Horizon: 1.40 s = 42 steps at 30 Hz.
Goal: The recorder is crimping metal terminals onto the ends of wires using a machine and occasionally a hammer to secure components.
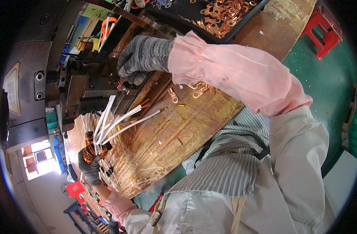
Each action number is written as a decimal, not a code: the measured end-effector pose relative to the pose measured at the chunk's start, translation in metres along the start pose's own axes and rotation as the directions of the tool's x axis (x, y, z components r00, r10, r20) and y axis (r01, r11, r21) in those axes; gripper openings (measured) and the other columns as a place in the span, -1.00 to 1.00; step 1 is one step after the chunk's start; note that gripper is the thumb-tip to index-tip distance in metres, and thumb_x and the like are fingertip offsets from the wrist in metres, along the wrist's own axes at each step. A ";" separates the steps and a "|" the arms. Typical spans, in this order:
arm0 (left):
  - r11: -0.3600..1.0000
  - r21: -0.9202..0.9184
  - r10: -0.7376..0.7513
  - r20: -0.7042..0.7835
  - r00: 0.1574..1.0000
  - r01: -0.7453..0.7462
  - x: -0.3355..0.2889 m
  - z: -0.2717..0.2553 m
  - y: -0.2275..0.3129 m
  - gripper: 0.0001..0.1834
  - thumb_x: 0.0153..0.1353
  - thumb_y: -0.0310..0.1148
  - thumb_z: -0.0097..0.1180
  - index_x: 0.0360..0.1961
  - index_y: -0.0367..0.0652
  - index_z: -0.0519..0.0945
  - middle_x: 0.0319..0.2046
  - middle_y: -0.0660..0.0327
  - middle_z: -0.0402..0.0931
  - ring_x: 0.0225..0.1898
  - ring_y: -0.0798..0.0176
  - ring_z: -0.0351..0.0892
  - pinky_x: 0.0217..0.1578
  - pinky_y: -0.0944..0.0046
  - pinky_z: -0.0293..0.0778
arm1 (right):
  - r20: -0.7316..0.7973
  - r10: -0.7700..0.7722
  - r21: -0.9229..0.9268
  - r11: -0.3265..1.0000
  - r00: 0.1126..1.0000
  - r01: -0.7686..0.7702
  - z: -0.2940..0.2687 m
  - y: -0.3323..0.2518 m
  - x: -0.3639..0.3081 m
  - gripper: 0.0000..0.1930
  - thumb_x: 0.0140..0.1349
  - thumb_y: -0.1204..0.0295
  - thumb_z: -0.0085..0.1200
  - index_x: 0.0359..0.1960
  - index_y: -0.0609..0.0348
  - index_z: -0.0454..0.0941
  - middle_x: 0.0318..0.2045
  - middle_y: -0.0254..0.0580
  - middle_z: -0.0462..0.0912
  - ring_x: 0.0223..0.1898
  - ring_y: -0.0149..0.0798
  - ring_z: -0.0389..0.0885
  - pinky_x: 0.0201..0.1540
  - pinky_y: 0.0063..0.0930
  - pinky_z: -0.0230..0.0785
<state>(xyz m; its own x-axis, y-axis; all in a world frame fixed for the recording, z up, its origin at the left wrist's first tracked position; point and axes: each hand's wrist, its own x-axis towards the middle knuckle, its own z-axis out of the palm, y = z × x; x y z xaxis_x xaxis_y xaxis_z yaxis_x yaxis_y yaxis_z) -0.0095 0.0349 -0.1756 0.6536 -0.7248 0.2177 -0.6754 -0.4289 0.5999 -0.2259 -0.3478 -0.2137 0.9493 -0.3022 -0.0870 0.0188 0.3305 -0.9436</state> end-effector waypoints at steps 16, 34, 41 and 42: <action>0.989 0.146 -0.016 0.011 1.000 0.015 0.000 -0.009 0.007 -0.40 -0.27 -0.42 0.39 -0.14 -0.20 0.39 -0.28 0.29 0.43 -0.24 0.36 0.41 -0.15 0.37 0.35 | 0.019 -0.011 -0.058 0.998 1.000 0.012 0.002 -0.005 -0.007 -0.78 0.03 0.49 0.13 -0.28 0.32 0.53 -0.43 -0.07 0.59 -0.47 -0.34 0.61 -0.43 -0.61 0.55; 0.983 0.186 0.000 -0.034 0.999 0.006 0.003 -0.007 0.015 -0.43 -0.34 -0.54 0.40 -0.20 -0.23 0.43 -0.33 0.32 0.46 -0.29 0.41 0.41 -0.22 0.41 0.38 | -0.108 -0.152 -0.274 0.955 0.982 0.118 -0.009 -0.010 -0.023 -0.74 0.08 0.33 0.11 -0.27 0.26 0.52 -0.49 -0.21 0.58 -0.50 -0.41 0.58 -0.45 -0.64 0.49; 0.985 0.166 0.048 -0.015 0.999 -0.045 0.004 -0.006 0.015 -0.46 -0.29 -0.55 0.36 -0.20 -0.24 0.43 -0.32 0.30 0.48 -0.30 0.40 0.43 -0.24 0.40 0.40 | -0.099 -0.279 -0.238 0.939 0.955 0.250 -0.031 -0.007 -0.051 -0.77 0.11 0.34 0.08 -0.29 0.25 0.50 -0.56 -0.28 0.56 -0.51 -0.46 0.55 -0.50 -0.66 0.43; 0.981 0.189 0.050 -0.008 0.999 -0.048 0.004 -0.007 0.015 -0.47 -0.28 -0.56 0.35 -0.19 -0.24 0.42 -0.31 0.29 0.47 -0.29 0.39 0.43 -0.24 0.39 0.40 | -0.121 -0.305 -0.223 0.936 0.945 0.273 -0.033 -0.007 -0.055 -0.78 0.12 0.35 0.07 -0.29 0.25 0.50 -0.56 -0.29 0.55 -0.52 -0.46 0.54 -0.51 -0.65 0.42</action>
<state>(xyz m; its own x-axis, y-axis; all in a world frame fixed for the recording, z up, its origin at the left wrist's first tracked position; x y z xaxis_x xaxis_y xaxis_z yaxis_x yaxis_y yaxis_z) -0.0142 0.0294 -0.1603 0.6218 -0.7411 0.2535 -0.7581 -0.4881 0.4324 -0.2887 -0.3630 -0.2129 0.8528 -0.4948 0.1668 0.2071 0.0272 -0.9779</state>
